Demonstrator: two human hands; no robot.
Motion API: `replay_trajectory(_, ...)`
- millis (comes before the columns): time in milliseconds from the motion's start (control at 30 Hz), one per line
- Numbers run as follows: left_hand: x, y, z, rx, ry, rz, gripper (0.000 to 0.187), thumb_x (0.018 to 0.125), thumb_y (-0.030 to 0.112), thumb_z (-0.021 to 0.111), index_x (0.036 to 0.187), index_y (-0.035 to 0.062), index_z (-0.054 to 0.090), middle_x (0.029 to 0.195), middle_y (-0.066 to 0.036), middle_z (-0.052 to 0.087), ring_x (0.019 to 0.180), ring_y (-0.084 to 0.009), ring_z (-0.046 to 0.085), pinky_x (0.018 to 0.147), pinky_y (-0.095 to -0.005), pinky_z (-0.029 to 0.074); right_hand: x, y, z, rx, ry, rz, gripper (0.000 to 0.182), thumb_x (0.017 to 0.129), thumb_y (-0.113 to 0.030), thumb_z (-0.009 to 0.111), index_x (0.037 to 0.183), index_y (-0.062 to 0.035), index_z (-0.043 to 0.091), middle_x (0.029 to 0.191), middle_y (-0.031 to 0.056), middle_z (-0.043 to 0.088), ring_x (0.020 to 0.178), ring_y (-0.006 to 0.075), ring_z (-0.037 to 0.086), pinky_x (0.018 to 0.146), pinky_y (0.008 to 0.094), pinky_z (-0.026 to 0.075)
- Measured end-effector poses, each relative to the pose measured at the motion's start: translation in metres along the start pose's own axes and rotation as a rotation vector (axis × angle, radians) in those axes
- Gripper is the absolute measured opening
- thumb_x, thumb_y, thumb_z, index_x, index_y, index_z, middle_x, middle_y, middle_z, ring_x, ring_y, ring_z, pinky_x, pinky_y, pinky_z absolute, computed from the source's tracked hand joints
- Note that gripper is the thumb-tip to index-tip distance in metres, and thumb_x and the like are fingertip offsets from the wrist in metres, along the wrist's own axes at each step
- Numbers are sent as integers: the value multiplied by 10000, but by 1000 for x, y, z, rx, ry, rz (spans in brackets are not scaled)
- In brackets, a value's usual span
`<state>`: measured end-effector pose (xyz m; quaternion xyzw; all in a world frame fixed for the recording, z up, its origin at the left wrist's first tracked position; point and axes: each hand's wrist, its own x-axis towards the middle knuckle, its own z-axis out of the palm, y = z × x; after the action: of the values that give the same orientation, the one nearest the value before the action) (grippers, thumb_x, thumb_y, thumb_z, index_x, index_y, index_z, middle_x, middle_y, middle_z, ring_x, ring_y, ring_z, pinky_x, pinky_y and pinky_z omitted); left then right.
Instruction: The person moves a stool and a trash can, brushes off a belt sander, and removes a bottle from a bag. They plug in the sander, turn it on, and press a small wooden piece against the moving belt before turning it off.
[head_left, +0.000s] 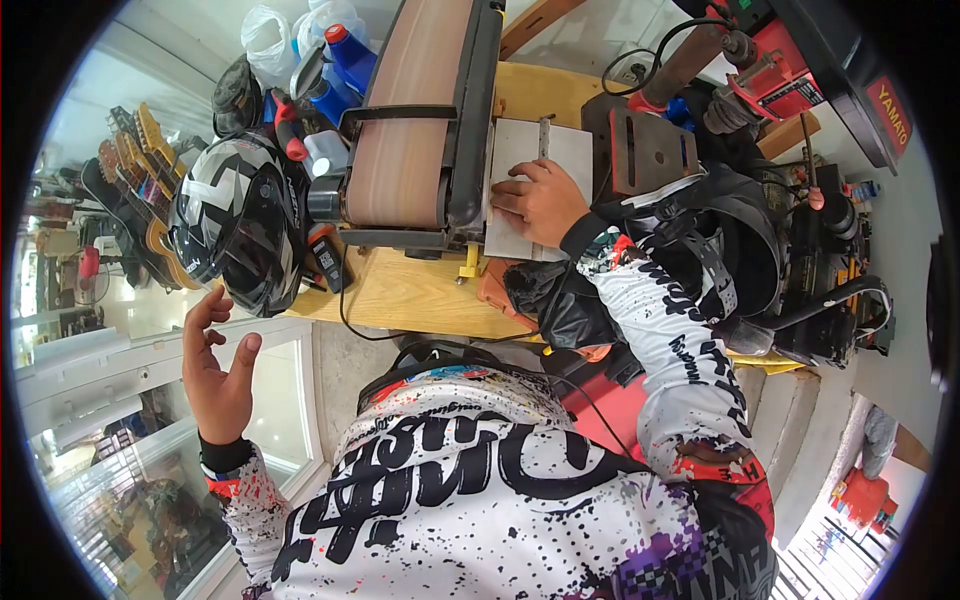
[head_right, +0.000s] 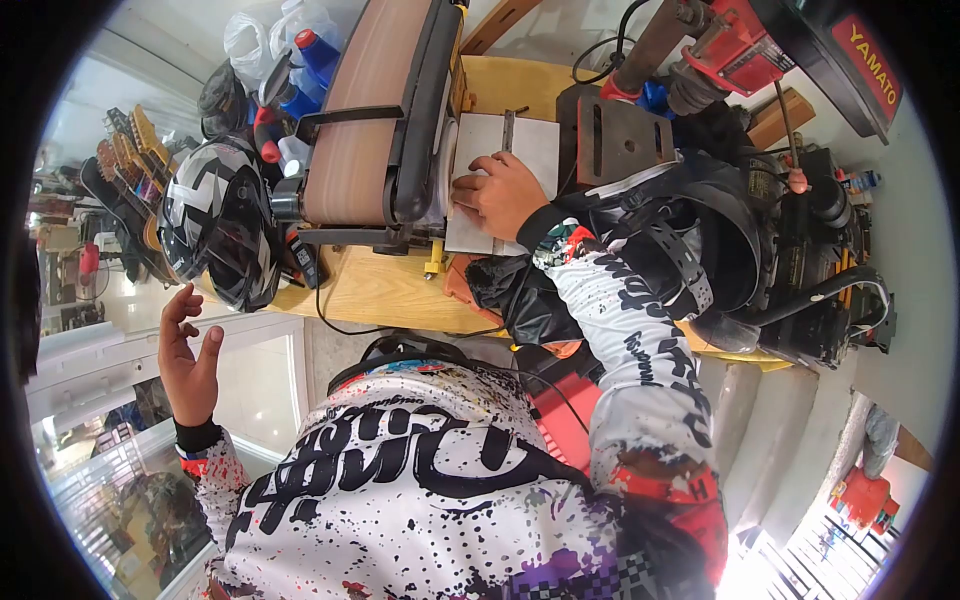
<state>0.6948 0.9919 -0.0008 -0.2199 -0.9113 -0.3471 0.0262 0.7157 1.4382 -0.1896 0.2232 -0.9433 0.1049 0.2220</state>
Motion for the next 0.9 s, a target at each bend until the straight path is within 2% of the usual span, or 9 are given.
replay_trajectory(267, -1, 5, 9, -22, -20, -10, 552, 847, 167, 752, 1346, 66, 541, 1187, -64, 600, 1057, -157, 532, 851, -288, 401, -2, -10, -5, 73, -23, 35, 208, 788, -255, 714, 932, -107, 732, 1054, -10, 698, 1026, 205, 596, 877, 360, 466)
replay_trajectory(367, 0, 6, 9, -19, -30, -12, 551, 842, 166, 756, 1340, 65, 544, 1181, -62, 601, 1051, -159, 533, 847, -290, 403, -2, -12, -5, 111, -45, 58, 257, 764, -254, 745, 963, -92, 722, 1100, 38, 695, 1036, 242, 620, 872, 386, 511)
replay_trajectory(567, -1, 4, 8, -19, -21, -13, 549, 842, 154, 751, 1341, 66, 541, 1179, -61, 601, 1051, -159, 534, 848, -290, 403, -4, -16, 2, 169, -1, 146, 271, 760, -290, 734, 933, -81, 722, 1072, 37, 680, 1044, 242, 618, 864, 383, 521)
replay_trajectory(733, -4, 2, 6, -12, -25, -42, 548, 848, 159, 744, 1346, 65, 534, 1187, -57, 598, 1055, -154, 533, 851, -287, 400, -3, -12, 3, 216, 32, 212, 256, 740, -292, 747, 888, -83, 734, 1089, 77, 682, 1058, 257, 615, 885, 375, 517)
replay_trajectory(900, -7, -1, 2, -12, -15, -48, 557, 846, 159, 747, 1350, 65, 530, 1193, -58, 597, 1053, -151, 528, 858, -288, 398, -1, -5, 3, 197, 22, 157, 289, 712, -262, 782, 922, -70, 731, 1177, 120, 670, 1078, 294, 614, 903, 383, 520)
